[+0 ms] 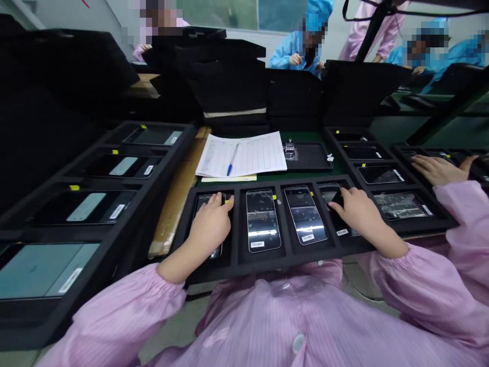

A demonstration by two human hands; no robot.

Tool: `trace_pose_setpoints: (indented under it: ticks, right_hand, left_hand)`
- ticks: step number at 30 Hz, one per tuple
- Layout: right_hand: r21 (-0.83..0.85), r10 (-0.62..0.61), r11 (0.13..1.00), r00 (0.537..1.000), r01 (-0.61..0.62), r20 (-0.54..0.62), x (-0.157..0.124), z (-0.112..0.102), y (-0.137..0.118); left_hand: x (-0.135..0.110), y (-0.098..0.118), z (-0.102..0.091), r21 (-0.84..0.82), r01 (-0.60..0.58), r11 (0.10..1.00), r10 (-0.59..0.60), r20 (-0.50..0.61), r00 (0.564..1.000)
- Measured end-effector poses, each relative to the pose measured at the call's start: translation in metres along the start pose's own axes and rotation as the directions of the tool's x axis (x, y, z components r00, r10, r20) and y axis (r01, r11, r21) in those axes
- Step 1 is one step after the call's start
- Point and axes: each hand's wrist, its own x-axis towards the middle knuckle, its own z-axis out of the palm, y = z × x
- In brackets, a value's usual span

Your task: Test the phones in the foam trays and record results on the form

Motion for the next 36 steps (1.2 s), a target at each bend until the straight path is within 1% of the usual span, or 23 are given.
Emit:
trace_pose_setpoints:
  ticks: [1,2,3,4,5,6,8,9,10,11,14,15,17,18,21,25,27,29,31,32,34,35,36]
  right_hand:
    - [0.116,-0.009,0.993,0.999,0.015,-0.048,-0.005,-0.005,-0.004]
    - [0.276,-0.022,0.96,0.997,0.041,-0.07,-0.01,-0.009,-0.009]
    - [0.46,-0.045,0.886,0.998,0.06,-0.042,-0.016,-0.013,-0.015]
    - [0.634,-0.081,0.772,0.996,0.038,0.039,-0.021,-0.016,-0.022]
    - [0.761,-0.128,0.647,0.979,-0.036,0.156,-0.026,-0.018,-0.029]
    - [0.827,-0.173,0.543,0.944,-0.146,0.28,-0.029,-0.019,-0.037]
    - [0.836,-0.2,0.414,0.86,-0.359,0.469,-0.032,-0.019,-0.049]
    - [0.827,-0.178,0.354,0.836,-0.437,0.519,-0.032,-0.019,-0.054]
    - [0.824,-0.144,0.272,0.826,-0.497,0.545,-0.031,-0.02,-0.058]
    - [0.826,-0.109,0.168,0.823,-0.538,0.558,-0.03,-0.02,-0.061]
    - [0.813,-0.032,-0.167,0.827,-0.558,0.561,-0.031,-0.023,-0.071]
    - [0.802,-0.017,-0.241,0.828,-0.547,0.56,-0.033,-0.024,-0.073]
    - [0.787,-0.001,-0.311,0.828,-0.533,0.56,-0.038,-0.025,-0.077]
    - [0.784,0.003,-0.317,0.826,-0.534,0.564,-0.042,-0.025,-0.079]
    - [0.789,0.012,-0.281,0.82,-0.546,0.572,-0.05,-0.025,-0.08]
    - [0.831,0.015,-0.246,0.855,-0.499,0.518,-0.054,-0.02,-0.078]
    - [0.858,-0.008,-0.204,0.877,-0.472,0.481,-0.054,-0.016,-0.077]
    - [0.881,-0.054,-0.128,0.89,-0.456,0.453,-0.054,-0.012,-0.074]
    - [0.909,-0.107,-0.016,0.905,-0.416,0.412,-0.054,-0.011,-0.068]
    - [0.929,-0.119,0.069,0.922,-0.363,0.369,-0.056,-0.012,-0.063]
    - [0.93,-0.126,0.318,0.964,-0.184,0.233,-0.063,-0.017,-0.05]
    - [0.887,-0.139,0.456,0.977,-0.08,0.159,-0.068,-0.02,-0.044]
    - [0.818,-0.178,0.576,0.978,0.014,0.108,-0.073,-0.022,-0.037]
  left_hand:
    - [0.0,0.007,-0.005,0.005,-0.001,1.0,0.001,-0.024,1.0]
    - [0.001,0.016,-0.009,0.002,-0.019,1.0,0.019,-0.05,0.999]
    - [0.002,0.027,-0.012,-0.011,-0.053,0.999,0.052,-0.063,0.997]
    - [0.004,0.04,-0.014,-0.031,-0.098,0.995,0.096,-0.062,0.993]
    - [0.007,0.054,-0.013,-0.058,-0.15,0.987,0.148,-0.041,0.988]
    - [0.009,0.067,-0.011,-0.084,-0.185,0.979,0.185,-0.005,0.983]
    - [0.014,0.088,-0.002,-0.108,-0.206,0.973,0.211,0.041,0.977]
    - [0.016,0.094,0.003,-0.109,-0.202,0.973,0.208,0.047,0.977]
    - [0.017,0.098,0.007,-0.109,-0.2,0.974,0.206,0.047,0.978]
    - [0.018,0.099,0.01,-0.11,-0.199,0.974,0.205,0.046,0.978]
    - [0.017,0.094,0.014,-0.109,-0.198,0.974,0.203,0.034,0.979]
    - [0.017,0.093,0.014,-0.105,-0.195,0.975,0.199,0.025,0.98]
    - [0.018,0.092,0.013,-0.089,-0.186,0.979,0.187,0.005,0.982]
    - [0.019,0.092,0.013,-0.08,-0.184,0.98,0.184,-0.003,0.983]
    - [0.023,0.094,0.015,-0.052,-0.191,0.98,0.19,-0.016,0.982]
    - [0.029,0.096,0.018,-0.041,-0.218,0.975,0.217,-0.007,0.976]
    - [0.032,0.097,0.016,-0.045,-0.223,0.974,0.223,-0.001,0.975]
    - [0.033,0.096,0.009,-0.051,-0.225,0.973,0.226,0.009,0.974]
    - [0.025,0.089,0.001,-0.058,-0.218,0.974,0.22,0.034,0.975]
    - [0.016,0.083,-0.003,-0.067,-0.208,0.976,0.211,0.044,0.977]
    - [-0.012,0.063,-0.005,-0.094,-0.175,0.98,0.179,0.034,0.983]
    - [-0.029,0.05,-0.003,-0.112,-0.172,0.979,0.172,-0.002,0.985]
    - [-0.047,0.038,0.001,-0.123,-0.172,0.977,0.167,-0.053,0.985]
